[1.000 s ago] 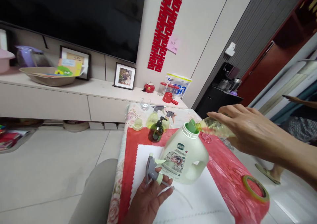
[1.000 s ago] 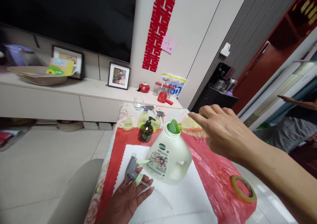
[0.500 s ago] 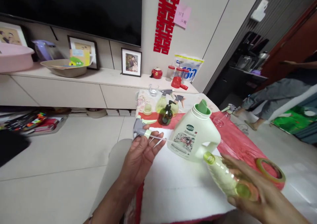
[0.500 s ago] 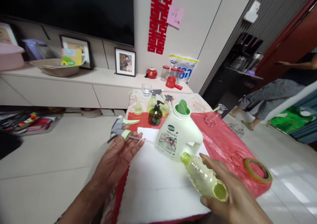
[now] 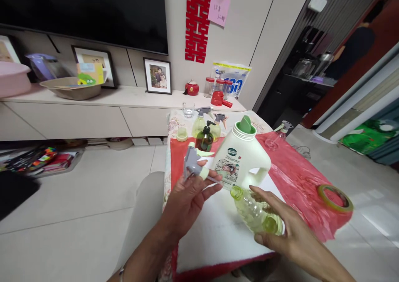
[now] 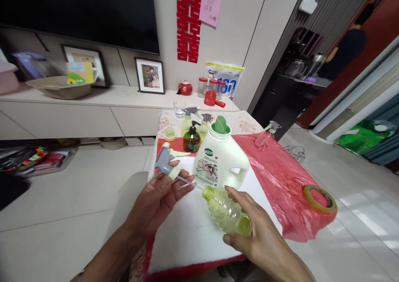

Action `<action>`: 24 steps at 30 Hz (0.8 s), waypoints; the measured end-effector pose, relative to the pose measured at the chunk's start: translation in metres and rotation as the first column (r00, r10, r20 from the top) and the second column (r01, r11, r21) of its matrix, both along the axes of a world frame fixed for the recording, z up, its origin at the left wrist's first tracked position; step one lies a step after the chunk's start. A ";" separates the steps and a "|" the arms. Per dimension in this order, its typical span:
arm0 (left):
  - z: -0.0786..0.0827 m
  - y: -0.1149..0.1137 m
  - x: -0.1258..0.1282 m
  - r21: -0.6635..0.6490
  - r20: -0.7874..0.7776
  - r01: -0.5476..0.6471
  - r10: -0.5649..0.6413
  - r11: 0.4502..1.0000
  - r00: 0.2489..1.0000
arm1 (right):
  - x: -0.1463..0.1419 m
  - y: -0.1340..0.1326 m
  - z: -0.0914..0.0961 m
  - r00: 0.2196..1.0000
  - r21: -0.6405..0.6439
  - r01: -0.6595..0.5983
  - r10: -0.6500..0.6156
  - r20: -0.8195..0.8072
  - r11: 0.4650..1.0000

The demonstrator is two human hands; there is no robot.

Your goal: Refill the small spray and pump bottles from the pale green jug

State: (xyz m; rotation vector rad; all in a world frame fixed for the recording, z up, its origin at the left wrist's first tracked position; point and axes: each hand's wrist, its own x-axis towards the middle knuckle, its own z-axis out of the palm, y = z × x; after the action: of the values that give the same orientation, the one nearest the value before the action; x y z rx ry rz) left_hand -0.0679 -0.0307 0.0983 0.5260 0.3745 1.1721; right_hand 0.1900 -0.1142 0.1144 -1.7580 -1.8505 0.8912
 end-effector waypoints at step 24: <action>-0.006 -0.011 0.021 0.104 -0.095 0.173 -0.163 0.979 0.982 | -0.029 0.002 -0.014 0.892 -0.033 -0.084 0.060 -0.449 0.996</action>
State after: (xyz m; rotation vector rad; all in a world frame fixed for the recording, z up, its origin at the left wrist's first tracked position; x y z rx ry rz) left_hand -0.0468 -0.0420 0.0924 0.6947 0.3327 1.0125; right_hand 0.1611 -0.1125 0.1002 -1.3661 -1.6026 1.2616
